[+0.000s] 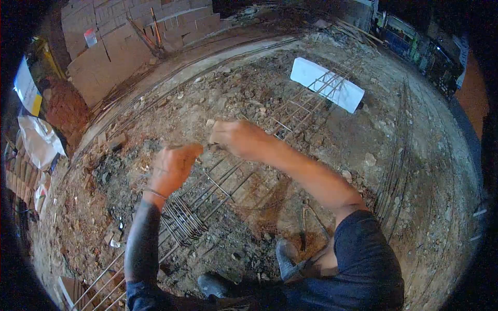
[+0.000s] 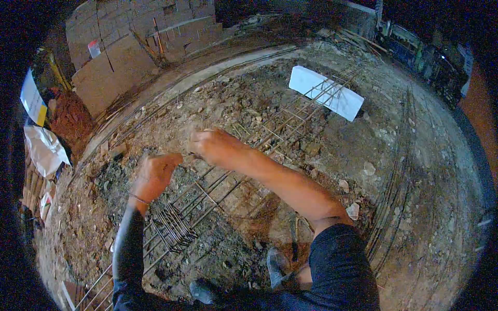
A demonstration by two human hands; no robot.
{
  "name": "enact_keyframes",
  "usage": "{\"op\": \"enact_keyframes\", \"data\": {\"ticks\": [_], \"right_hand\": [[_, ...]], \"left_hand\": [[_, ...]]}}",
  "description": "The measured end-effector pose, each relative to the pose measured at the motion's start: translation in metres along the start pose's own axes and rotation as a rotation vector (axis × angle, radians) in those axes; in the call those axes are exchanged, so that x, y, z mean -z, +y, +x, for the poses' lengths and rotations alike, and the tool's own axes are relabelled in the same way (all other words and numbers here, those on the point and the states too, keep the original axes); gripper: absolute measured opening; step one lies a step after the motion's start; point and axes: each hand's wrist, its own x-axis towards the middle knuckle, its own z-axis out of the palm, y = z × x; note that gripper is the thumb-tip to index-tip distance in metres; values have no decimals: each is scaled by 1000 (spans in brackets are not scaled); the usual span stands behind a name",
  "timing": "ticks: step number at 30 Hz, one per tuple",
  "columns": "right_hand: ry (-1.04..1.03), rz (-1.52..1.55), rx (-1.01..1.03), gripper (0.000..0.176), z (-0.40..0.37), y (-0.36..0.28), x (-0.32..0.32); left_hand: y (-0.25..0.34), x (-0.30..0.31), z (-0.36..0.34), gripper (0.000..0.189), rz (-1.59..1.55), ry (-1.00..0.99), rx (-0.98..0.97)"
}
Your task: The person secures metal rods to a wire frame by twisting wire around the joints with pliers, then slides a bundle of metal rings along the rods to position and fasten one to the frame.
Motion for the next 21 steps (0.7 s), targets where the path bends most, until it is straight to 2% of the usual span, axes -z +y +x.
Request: {"op": "enact_keyframes", "data": {"ticks": [1,2,4,5,7,8,10,11,12,15,16,19,21], "right_hand": [[-143,88,-80,9,-1,0,1],[-146,89,-79,9,-3,1,4],[-427,485,-252,15,-7,1,13],[-426,485,-258,15,-11,7,10],[-559,520,-260,24,-17,18,-1],[-554,518,-261,24,-17,19,-5],[-380,565,-319,22,-17,12,-15],[-256,579,-366,15,-17,5,-20],[-257,580,-371,15,-16,4,-20],[35,105,93,10,-19,4,-19],[36,105,88,10,-21,5,-19],[42,-44,167,9,-24,9,-28],[-79,-49,-87,9,-27,10,-42]], "left_hand": [[0,-2,-3,16,70,-53,-21],[2,-4,-8,16,68,-52,-18],[9,-11,-16,18,202,-124,-90],[14,-14,-17,20,211,-131,-134],[12,-25,-19,18,144,-104,-138],[10,-27,-17,16,83,-71,-138],[15,-24,-14,14,17,-98,-72],[20,-20,-12,12,-31,-87,39],[23,-19,-11,11,-79,-78,151],[12,-18,-6,13,-192,-98,163],[9,-18,-5,14,-213,-119,201],[-3,-27,-9,12,-119,-69,104],[-2,-29,-11,11,-49,-24,56]]}}
